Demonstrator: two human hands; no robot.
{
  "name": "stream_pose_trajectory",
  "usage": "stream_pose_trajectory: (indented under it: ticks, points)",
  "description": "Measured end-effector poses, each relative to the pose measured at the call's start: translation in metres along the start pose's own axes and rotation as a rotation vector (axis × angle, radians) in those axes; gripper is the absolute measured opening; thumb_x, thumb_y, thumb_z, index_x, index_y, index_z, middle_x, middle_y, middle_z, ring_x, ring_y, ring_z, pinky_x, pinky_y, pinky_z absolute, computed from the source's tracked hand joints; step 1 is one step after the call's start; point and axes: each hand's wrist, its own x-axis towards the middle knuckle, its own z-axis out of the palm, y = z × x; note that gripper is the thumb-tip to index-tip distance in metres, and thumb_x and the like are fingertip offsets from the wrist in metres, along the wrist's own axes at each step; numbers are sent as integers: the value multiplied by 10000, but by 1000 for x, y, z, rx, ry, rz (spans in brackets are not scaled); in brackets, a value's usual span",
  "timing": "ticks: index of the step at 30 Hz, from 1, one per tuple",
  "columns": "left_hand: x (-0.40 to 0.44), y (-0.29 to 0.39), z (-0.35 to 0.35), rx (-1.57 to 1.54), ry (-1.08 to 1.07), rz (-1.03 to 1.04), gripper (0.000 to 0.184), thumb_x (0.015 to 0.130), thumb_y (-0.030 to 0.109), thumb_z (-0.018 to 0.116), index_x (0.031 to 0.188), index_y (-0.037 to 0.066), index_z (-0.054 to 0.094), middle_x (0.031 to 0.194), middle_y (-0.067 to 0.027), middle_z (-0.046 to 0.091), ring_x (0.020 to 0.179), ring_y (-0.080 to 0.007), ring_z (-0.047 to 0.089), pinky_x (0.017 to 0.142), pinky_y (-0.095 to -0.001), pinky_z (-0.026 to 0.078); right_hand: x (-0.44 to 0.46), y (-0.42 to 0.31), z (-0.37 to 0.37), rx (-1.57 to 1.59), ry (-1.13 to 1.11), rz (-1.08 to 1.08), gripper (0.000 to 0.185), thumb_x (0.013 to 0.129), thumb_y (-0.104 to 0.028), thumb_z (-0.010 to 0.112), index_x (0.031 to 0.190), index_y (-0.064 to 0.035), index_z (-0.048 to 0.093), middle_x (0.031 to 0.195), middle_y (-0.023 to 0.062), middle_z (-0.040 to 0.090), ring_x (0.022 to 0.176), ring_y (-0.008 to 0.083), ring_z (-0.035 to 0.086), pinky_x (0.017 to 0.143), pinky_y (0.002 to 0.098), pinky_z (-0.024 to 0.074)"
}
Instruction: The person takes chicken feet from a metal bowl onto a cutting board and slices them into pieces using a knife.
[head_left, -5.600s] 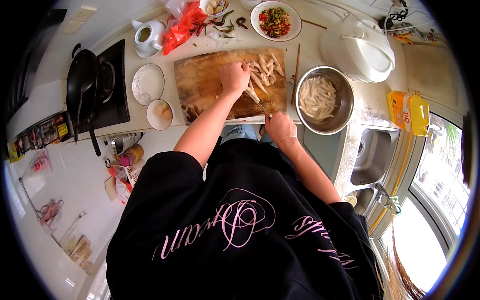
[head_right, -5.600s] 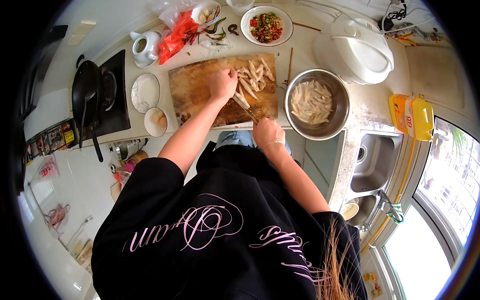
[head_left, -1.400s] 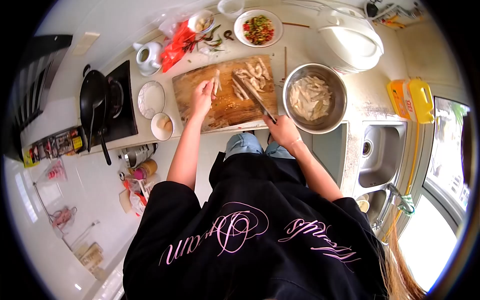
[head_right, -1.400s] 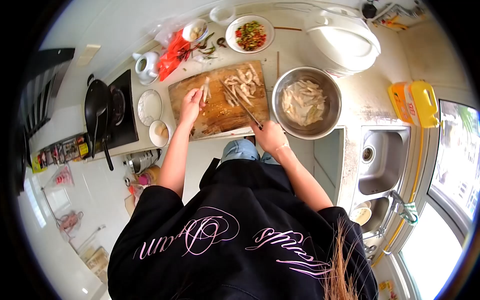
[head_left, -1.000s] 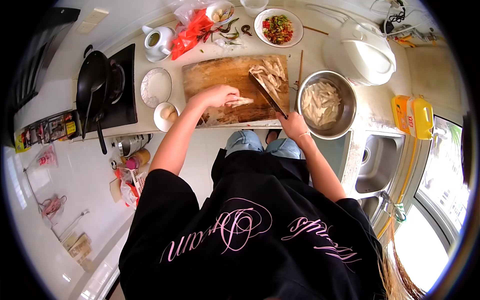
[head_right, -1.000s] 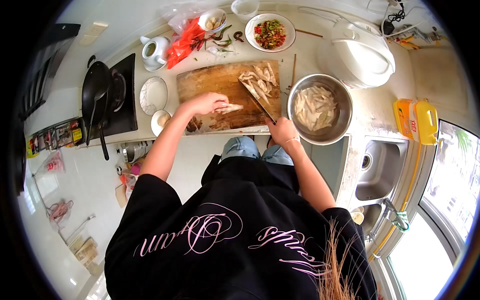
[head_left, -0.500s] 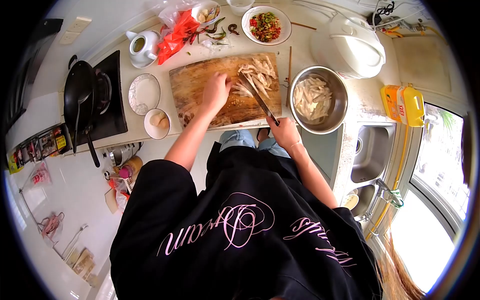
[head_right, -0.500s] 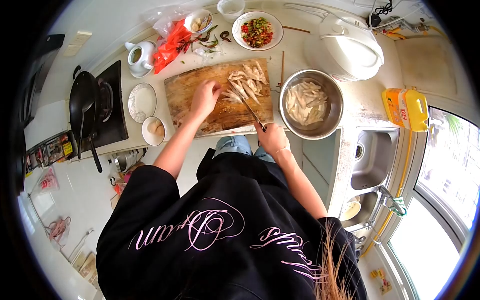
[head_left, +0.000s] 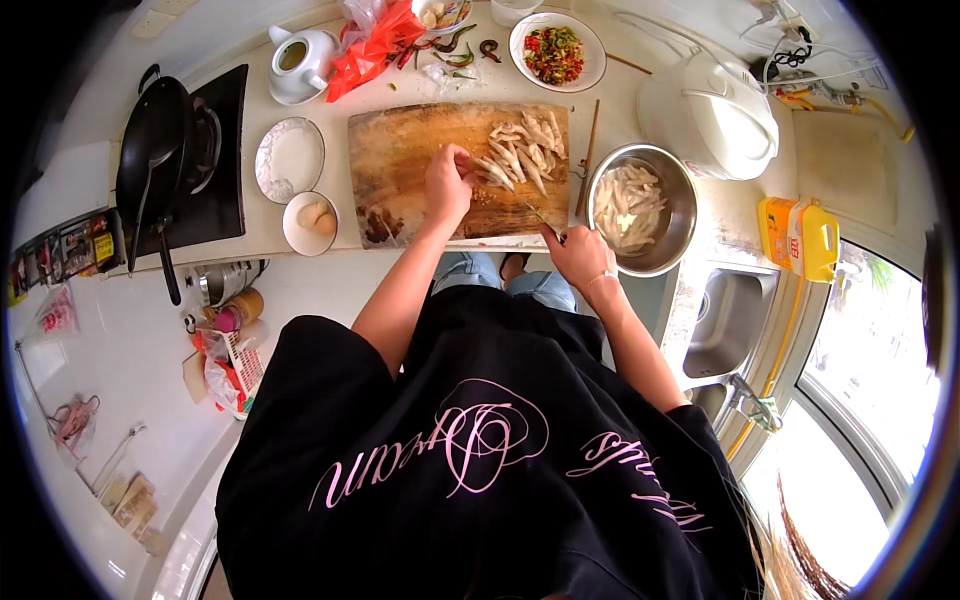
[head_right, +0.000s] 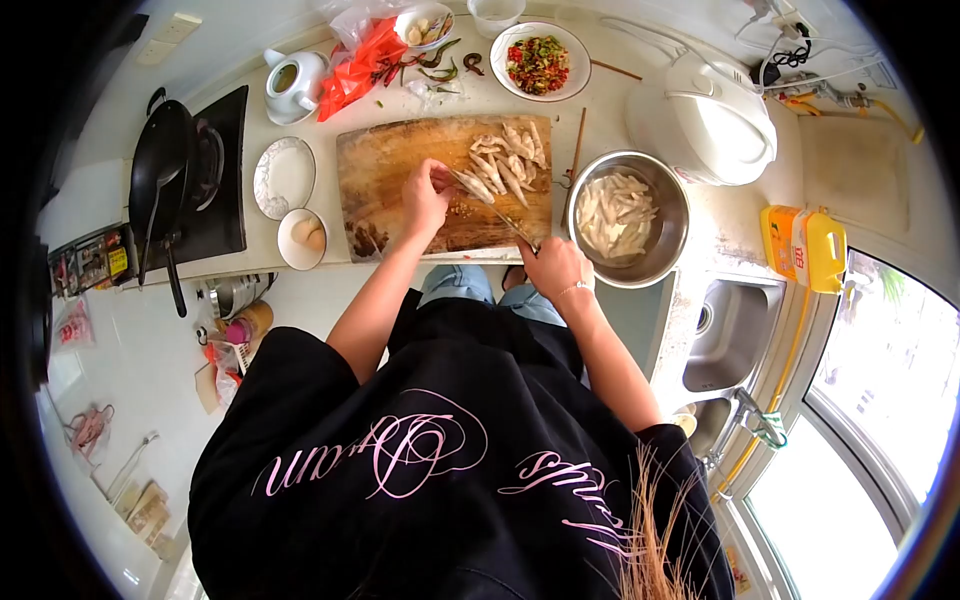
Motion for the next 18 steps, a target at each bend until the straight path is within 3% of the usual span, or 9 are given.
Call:
stream_pose_trajectory:
  ticks: [6,12,15,18]
  points:
    - [24,14,-14,23,129,47,153,764,-77,547,864,39,555,879,-110,599,852,-284,580,760,-381,464,1,-11,-18,-115,-69,-34,572,904,-526,513,865,11,706,908,244,679,901,410,654,818,465,517]
    - [49,37,-26,-31,231,43,115,810,-55,518,833,43,574,831,-121,605,789,-294,594,712,-396,477,10,-18,-33,-184,-105,-94,556,908,-513,515,869,10,702,928,234,681,908,399,656,805,461,522]
    - [52,42,-27,-5,174,65,105,855,2,501,826,42,594,841,-125,624,791,-302,605,720,-390,486,15,-24,-37,-213,-105,-100,536,910,-501,517,901,3,699,948,232,681,913,394,658,800,465,524]
    - [55,36,-17,-33,-44,59,159,888,127,505,816,45,621,807,-135,653,774,-316,628,708,-402,498,20,-29,-40,-256,-111,-102,510,906,-487,528,951,-7,695,971,228,681,926,388,660,804,467,526]
